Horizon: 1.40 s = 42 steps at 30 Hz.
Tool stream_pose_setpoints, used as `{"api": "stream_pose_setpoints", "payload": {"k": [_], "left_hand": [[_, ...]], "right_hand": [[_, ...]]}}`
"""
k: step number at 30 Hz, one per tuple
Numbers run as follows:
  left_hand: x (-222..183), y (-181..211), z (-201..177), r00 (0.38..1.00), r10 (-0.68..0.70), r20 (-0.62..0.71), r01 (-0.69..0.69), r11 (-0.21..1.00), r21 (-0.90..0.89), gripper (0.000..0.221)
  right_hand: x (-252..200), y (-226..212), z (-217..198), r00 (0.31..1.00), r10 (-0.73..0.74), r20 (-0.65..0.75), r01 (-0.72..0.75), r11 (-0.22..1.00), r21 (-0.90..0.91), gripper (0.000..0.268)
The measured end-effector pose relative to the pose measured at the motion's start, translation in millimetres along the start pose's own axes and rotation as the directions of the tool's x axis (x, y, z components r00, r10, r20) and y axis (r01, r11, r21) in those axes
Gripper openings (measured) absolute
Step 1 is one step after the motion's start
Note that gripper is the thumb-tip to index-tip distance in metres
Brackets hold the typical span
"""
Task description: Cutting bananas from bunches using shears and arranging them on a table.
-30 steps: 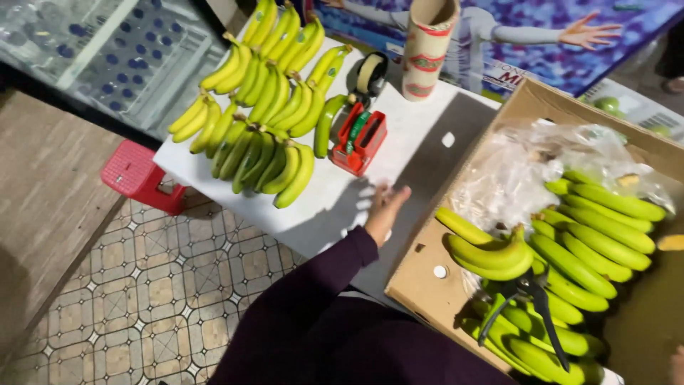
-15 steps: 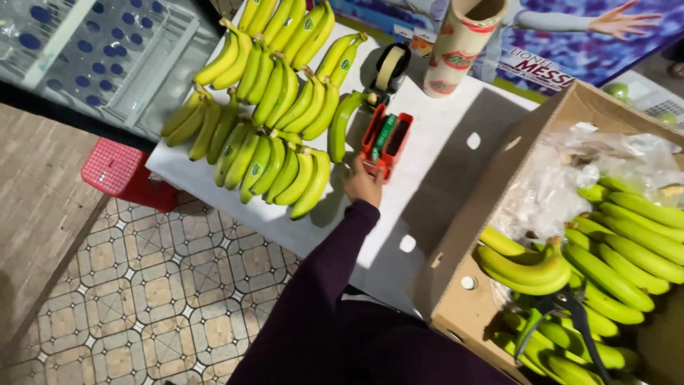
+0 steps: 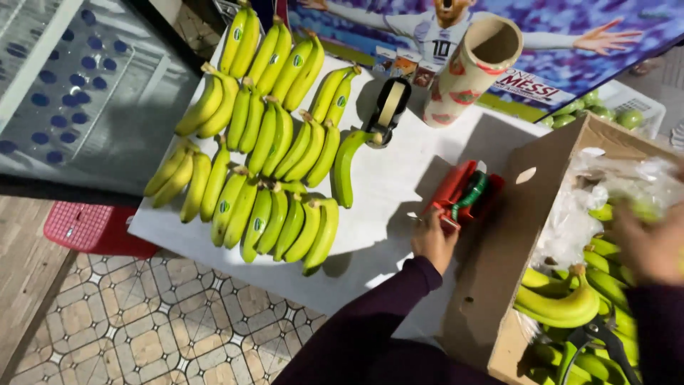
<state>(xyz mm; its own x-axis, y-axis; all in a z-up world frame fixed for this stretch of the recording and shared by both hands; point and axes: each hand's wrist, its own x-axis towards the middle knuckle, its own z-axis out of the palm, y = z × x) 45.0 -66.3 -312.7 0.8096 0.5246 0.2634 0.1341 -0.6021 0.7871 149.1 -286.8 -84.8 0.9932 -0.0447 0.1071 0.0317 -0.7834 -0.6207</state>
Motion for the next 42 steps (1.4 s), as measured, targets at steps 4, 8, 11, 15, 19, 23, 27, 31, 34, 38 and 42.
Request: {"api": "stream_pose_setpoints", "payload": {"k": [4,8,11,15,19,23,27,31,34,38,42], "left_hand": [[15,15,-27,0.969,0.093,0.230,-0.090,0.996,-0.024,0.073],[104,36,-105,0.983,-0.109,0.145,0.160,0.899,-0.409,0.058],[206,-4,-112,0.980,-0.025,-0.198,-0.022,0.973,-0.231,0.073],[335,-34,-116,0.766,-0.477,0.431,0.491,0.867,0.085,0.128],[361,-47,-106,0.386,-0.537,0.750,0.608,0.759,0.231,0.131],[368,-70,-59,0.380,-0.500,0.778,0.365,0.854,0.370,0.111],[345,-113,41,0.520,-0.372,0.769,0.302,0.922,0.242,0.104],[303,-60,64,0.439,-0.380,0.814,0.318,0.913,0.255,0.111],[273,-29,69,0.476,-0.283,0.833,0.158,0.959,0.236,0.111],[225,-7,47,0.724,-0.251,0.642,0.194,0.968,0.160,0.115],[138,42,-55,0.995,0.076,0.063,-0.053,0.952,-0.302,0.065]], "right_hand": [[95,-108,104,0.720,-0.693,0.037,0.647,0.651,-0.398,0.089],[139,-167,170,0.536,-0.838,0.100,0.710,0.384,-0.590,0.073],[150,-153,191,0.579,-0.809,0.100,0.598,0.338,-0.727,0.048],[143,-136,160,0.564,-0.817,0.115,0.543,0.262,-0.798,0.022],[147,-93,116,0.628,-0.749,0.213,0.528,0.208,-0.823,0.036],[139,-41,84,0.687,-0.675,0.269,0.476,0.139,-0.869,0.034],[124,-37,81,0.702,-0.647,0.296,0.496,0.146,-0.856,0.031],[117,-37,88,0.668,-0.700,0.253,0.501,0.171,-0.848,0.028],[114,-35,86,0.640,-0.731,0.235,0.472,0.134,-0.871,0.031],[95,-71,68,0.642,-0.738,0.207,0.596,0.310,-0.741,0.052],[33,-118,36,0.747,-0.661,0.068,0.664,0.741,-0.099,0.060]]}}
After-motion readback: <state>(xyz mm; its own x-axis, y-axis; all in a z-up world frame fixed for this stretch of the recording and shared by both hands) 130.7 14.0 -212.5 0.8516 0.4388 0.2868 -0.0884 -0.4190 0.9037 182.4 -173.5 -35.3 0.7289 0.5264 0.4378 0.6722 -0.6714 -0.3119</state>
